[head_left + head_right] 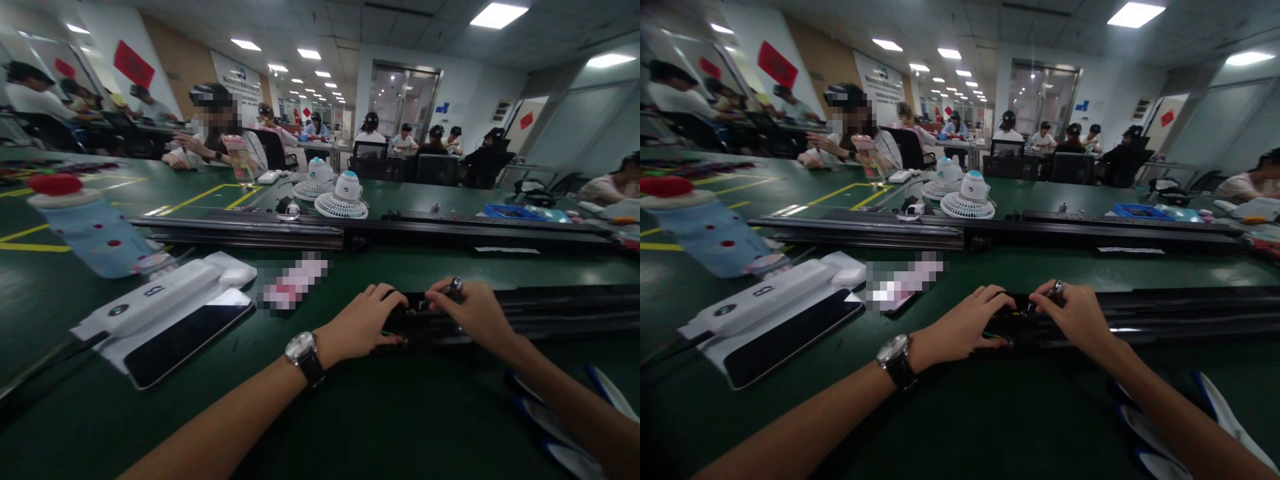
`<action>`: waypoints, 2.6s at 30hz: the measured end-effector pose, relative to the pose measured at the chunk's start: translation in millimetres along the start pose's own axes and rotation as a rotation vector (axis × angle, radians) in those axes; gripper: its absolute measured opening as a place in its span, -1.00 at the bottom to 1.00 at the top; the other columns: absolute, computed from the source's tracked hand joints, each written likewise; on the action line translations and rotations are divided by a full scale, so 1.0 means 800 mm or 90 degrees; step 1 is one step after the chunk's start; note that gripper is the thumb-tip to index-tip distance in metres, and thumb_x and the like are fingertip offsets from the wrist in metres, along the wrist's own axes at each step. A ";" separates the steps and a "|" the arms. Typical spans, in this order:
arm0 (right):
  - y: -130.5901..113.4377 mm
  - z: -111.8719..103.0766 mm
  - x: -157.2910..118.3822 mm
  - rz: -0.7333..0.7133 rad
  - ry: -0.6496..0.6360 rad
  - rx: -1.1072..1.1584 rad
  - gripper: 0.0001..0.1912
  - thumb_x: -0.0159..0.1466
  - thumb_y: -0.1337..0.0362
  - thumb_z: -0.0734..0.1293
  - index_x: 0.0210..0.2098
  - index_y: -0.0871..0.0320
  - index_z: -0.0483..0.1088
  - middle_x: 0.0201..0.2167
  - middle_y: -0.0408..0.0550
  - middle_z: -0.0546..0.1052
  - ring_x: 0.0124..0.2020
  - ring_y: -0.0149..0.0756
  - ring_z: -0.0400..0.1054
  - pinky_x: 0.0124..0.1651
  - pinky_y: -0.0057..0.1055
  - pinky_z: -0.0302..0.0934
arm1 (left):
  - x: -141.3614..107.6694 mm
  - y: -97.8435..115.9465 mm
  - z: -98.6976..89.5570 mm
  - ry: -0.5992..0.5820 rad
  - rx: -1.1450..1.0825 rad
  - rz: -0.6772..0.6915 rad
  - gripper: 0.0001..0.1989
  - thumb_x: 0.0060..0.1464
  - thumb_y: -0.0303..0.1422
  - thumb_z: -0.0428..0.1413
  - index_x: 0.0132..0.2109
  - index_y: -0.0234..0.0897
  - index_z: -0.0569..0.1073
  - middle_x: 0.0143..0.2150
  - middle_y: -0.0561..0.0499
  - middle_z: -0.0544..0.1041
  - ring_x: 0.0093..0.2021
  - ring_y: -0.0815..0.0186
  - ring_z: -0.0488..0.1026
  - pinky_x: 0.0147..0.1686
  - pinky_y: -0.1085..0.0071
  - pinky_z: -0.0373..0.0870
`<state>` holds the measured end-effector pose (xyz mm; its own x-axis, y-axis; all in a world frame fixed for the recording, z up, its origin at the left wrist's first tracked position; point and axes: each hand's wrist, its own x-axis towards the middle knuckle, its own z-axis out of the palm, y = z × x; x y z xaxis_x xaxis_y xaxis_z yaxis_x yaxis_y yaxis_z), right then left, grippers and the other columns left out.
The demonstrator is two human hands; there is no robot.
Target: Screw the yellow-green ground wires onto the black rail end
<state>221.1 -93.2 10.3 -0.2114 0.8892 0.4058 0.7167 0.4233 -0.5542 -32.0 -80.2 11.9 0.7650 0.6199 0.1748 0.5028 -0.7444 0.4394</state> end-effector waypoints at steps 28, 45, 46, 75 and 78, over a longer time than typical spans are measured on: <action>-0.003 0.004 0.007 -0.061 -0.026 -0.115 -0.77 0.35 0.09 0.31 -0.28 0.07 0.52 -0.41 -0.11 0.63 -0.36 -0.17 0.54 -0.25 -0.30 0.31 | 0.010 0.003 -0.005 -0.007 0.036 0.010 -0.35 0.05 -0.12 0.28 0.22 -0.08 0.23 0.21 -0.08 0.25 0.11 0.09 0.31 0.06 0.18 0.31; -0.010 -0.001 0.004 -0.050 0.008 -0.086 -0.80 0.35 0.12 0.33 -0.30 0.07 0.52 -0.44 -0.15 0.62 -0.37 -0.20 0.54 -0.26 -0.32 0.30 | 0.021 -0.001 -0.013 -0.064 -0.004 0.018 -0.20 0.02 -0.21 0.28 0.32 -0.05 0.08 0.24 -0.09 0.26 0.13 0.05 0.30 0.07 0.13 0.27; -0.011 0.000 0.004 -0.054 -0.001 -0.076 -0.80 0.35 0.12 0.32 -0.30 0.07 0.52 -0.44 -0.16 0.62 -0.38 -0.22 0.54 -0.26 -0.33 0.30 | 0.021 -0.001 -0.014 -0.067 -0.010 0.018 -0.20 0.02 -0.18 0.28 0.32 -0.06 0.08 0.24 -0.09 0.26 0.13 0.05 0.29 0.07 0.13 0.27; -0.003 0.000 -0.005 -0.041 -0.074 -0.080 -0.81 0.35 0.11 0.30 -0.23 0.03 0.51 -0.37 -0.18 0.63 -0.34 -0.22 0.54 -0.24 -0.33 0.30 | 0.019 0.003 0.000 -0.059 0.132 0.040 -0.24 0.04 -0.10 0.25 0.29 -0.13 0.10 0.17 -0.14 0.29 0.10 0.03 0.31 0.02 0.15 0.33; 0.010 0.000 -0.010 -0.036 -0.075 -0.099 -0.76 0.35 0.05 0.27 -0.23 0.02 0.52 -0.35 -0.16 0.63 -0.33 -0.18 0.54 -0.22 -0.31 0.30 | 0.013 0.003 -0.003 -0.080 0.113 0.045 -0.26 0.08 -0.10 0.21 0.31 -0.09 0.07 0.18 -0.13 0.27 0.11 0.05 0.31 0.03 0.14 0.32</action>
<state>228.5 -97.3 2.8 -0.3243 0.8825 0.3405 0.7932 0.4499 -0.4104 -23.6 -75.1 16.8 0.8399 0.5364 0.0832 0.4999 -0.8241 0.2662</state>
